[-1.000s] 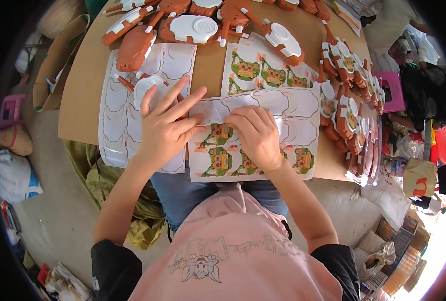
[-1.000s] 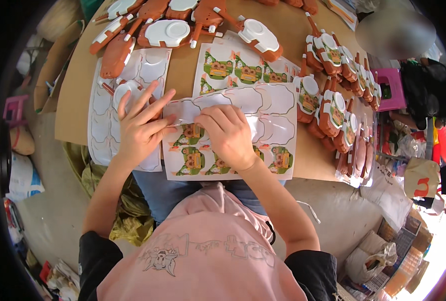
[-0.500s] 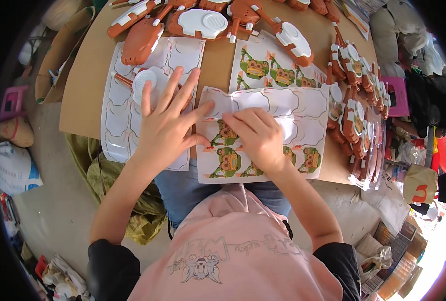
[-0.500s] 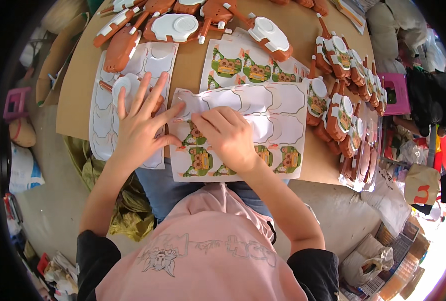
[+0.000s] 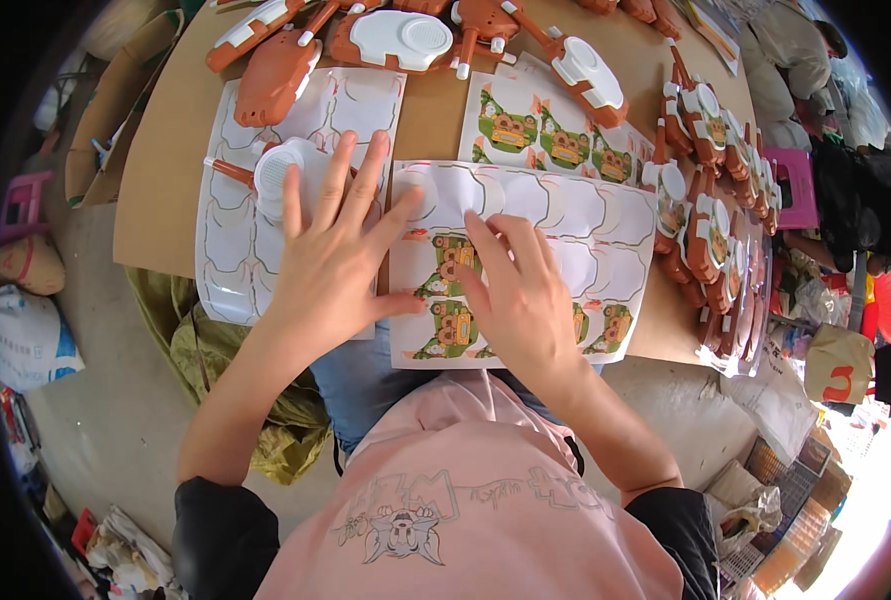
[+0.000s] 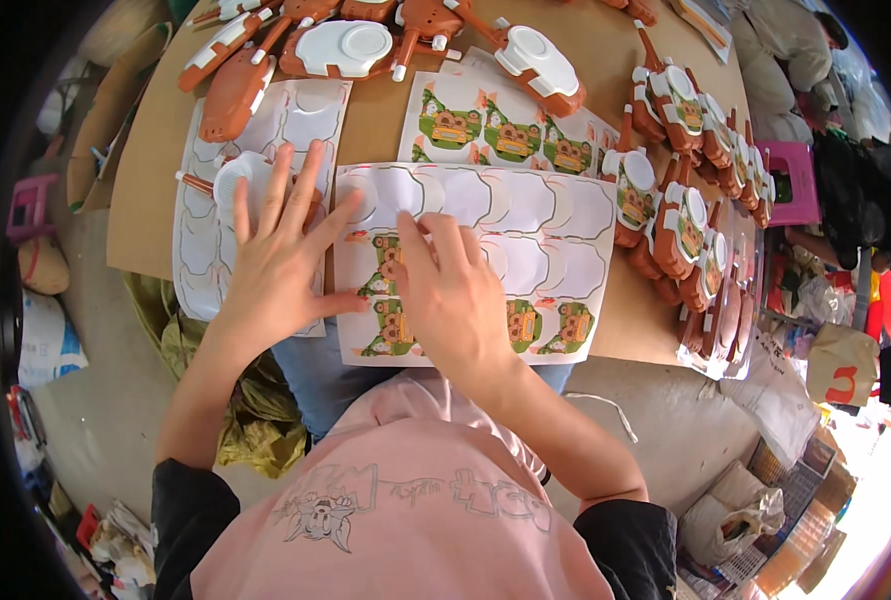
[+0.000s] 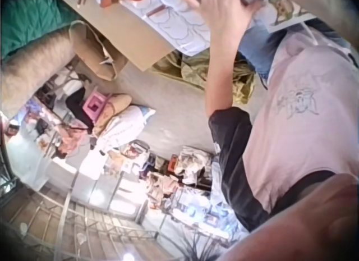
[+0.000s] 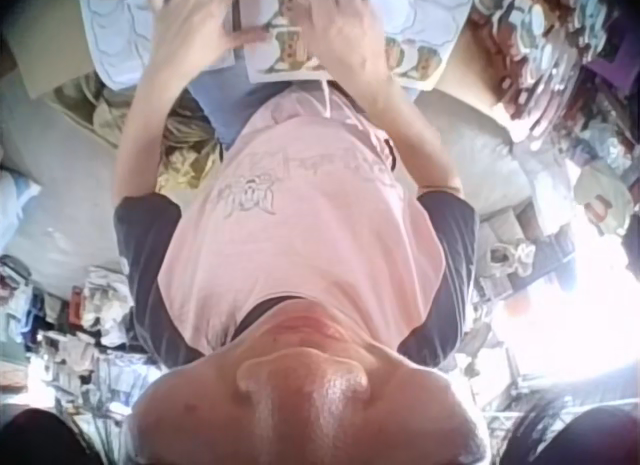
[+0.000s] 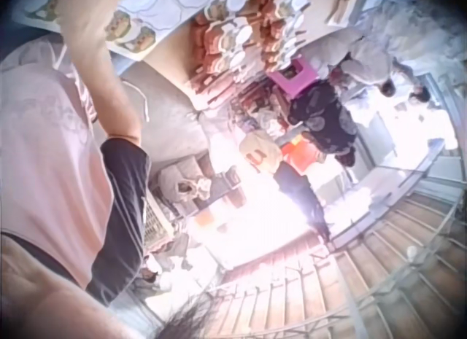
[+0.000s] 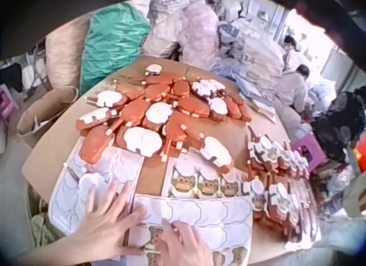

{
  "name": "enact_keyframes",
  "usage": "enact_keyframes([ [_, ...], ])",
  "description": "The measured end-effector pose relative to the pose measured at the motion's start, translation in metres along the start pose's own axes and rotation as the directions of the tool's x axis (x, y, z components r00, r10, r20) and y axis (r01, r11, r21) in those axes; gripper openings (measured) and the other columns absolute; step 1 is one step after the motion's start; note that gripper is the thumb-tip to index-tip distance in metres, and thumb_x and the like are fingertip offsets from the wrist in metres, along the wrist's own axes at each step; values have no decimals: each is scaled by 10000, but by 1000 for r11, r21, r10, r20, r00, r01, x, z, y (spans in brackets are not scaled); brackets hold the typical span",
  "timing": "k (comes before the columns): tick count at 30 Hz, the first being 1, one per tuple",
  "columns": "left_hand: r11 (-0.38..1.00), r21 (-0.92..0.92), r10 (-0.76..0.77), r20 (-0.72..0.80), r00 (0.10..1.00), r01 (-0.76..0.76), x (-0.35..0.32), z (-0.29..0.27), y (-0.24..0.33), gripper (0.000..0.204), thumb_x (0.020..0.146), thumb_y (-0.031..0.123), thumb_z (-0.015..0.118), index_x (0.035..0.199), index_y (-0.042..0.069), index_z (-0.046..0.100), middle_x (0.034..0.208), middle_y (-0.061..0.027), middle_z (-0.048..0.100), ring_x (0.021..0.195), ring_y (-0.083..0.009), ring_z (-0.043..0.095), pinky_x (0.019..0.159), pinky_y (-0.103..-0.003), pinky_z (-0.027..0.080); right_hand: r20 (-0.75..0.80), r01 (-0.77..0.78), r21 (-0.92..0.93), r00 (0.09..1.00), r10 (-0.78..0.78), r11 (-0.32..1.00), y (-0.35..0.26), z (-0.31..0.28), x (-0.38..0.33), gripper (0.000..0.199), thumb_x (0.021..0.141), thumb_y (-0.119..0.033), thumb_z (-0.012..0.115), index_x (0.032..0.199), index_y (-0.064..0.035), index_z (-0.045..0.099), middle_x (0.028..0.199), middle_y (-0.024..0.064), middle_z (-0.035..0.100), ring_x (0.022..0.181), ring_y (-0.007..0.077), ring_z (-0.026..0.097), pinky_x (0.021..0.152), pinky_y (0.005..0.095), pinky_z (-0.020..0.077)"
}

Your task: Peeling decorative stickers from a sheet and applying them to plastic toy walkie-talkie housings.

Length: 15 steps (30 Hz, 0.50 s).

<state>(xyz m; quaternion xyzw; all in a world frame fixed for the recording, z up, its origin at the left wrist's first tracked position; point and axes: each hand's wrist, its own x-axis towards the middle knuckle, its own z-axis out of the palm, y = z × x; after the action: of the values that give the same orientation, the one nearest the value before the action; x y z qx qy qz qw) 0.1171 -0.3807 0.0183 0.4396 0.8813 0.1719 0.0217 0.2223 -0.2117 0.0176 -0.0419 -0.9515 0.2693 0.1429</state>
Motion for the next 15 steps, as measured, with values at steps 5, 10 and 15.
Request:
enact_keyframes([
  [5,1000,-17,6,30,1000,-5,-1,-2,2,932,493,379,887,1318,123,539,1582,-164,165,1467,-361,118,1096,-667,94,104,66,-168,993,-49,984,-4,-5,1,288,751,-58,721,1027,-51,639,934,63,577,834,243,587,667,356,524],
  [10,1000,-7,-24,94,995,25,1,-5,3,1019,480,362,887,1388,162,471,1595,-149,122,1470,-375,83,1104,-660,80,144,-43,-74,988,53,996,-3,-6,16,116,764,-67,671,874,-54,634,786,70,615,730,247,620,621,359,526],
  [15,999,-26,-24,91,996,26,2,-4,4,993,478,316,892,1362,123,482,1595,-150,120,1473,-372,77,1102,-664,85,300,-299,205,926,231,932,2,-12,34,66,761,-87,623,786,-26,624,681,104,654,625,270,651,605,366,531],
])
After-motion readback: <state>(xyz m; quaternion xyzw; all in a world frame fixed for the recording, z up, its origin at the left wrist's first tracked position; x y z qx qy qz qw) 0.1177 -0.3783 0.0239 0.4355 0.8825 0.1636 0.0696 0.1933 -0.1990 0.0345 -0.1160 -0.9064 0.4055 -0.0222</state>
